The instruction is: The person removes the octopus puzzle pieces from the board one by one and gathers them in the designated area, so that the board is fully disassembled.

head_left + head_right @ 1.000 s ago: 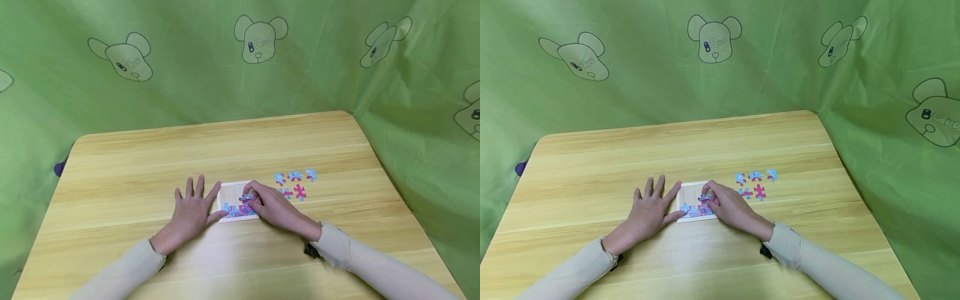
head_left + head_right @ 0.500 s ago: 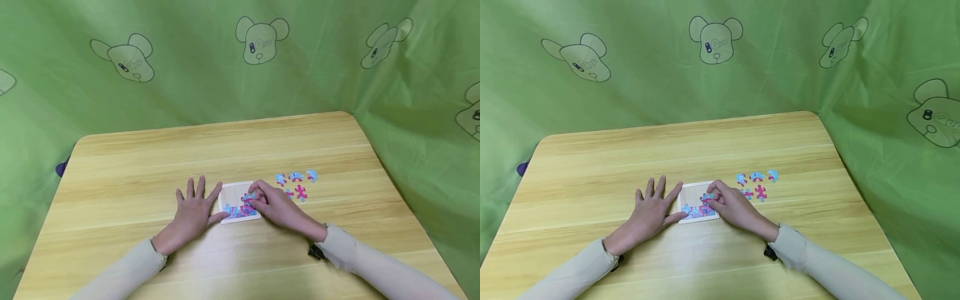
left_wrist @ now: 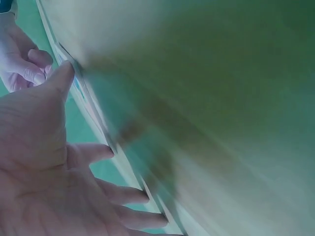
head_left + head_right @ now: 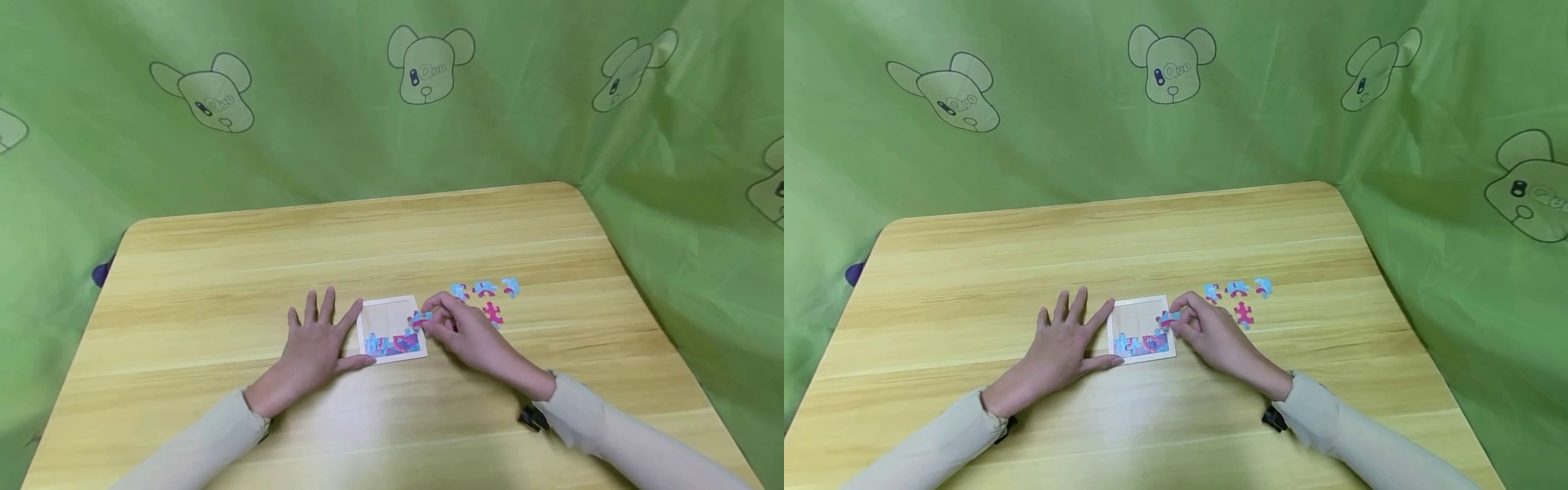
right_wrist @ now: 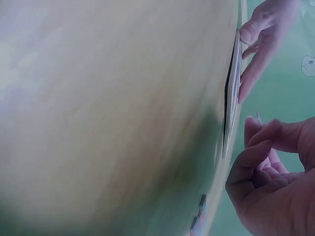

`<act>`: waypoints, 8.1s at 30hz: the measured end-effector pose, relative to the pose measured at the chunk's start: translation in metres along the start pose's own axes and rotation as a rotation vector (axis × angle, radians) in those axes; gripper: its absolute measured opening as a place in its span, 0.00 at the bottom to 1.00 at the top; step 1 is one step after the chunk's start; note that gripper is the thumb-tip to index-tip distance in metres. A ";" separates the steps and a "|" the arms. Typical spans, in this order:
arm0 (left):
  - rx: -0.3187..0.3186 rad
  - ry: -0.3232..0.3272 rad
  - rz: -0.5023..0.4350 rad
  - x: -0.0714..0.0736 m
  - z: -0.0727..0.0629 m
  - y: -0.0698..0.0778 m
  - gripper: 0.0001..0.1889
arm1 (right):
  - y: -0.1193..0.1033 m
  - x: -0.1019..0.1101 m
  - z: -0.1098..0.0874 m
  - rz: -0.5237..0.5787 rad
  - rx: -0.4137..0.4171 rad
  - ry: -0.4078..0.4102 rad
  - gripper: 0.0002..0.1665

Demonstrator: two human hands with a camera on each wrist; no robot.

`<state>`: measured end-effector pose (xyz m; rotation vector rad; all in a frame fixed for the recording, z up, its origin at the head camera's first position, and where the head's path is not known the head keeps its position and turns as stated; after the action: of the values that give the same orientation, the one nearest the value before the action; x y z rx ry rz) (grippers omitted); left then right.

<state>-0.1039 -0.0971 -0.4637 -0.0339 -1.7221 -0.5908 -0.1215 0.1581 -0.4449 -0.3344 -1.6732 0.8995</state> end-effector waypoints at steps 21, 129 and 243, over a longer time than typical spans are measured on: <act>0.013 -0.012 0.042 0.000 0.000 0.002 0.56 | 0.029 0.039 -0.026 0.014 -0.057 0.167 0.16; 0.019 -0.049 0.019 0.011 -0.008 0.008 0.55 | 0.022 0.058 -0.025 -0.026 -0.101 0.080 0.12; 0.028 -0.073 -0.013 0.009 -0.009 0.005 0.55 | 0.002 0.024 -0.037 0.126 -0.095 -0.106 0.10</act>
<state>-0.0963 -0.0986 -0.4528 -0.0248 -1.8027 -0.5804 -0.0949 0.1894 -0.4273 -0.4672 -1.8125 0.9462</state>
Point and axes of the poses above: each hand's wrist, its own z-axis towards the middle knuckle, its own x-axis out of the back of the hand, y = z × x, the point moved 6 cm from there along z, towards the middle knuckle, and after that the axes turned 9 degrees about -z, right-handed, at the moved point
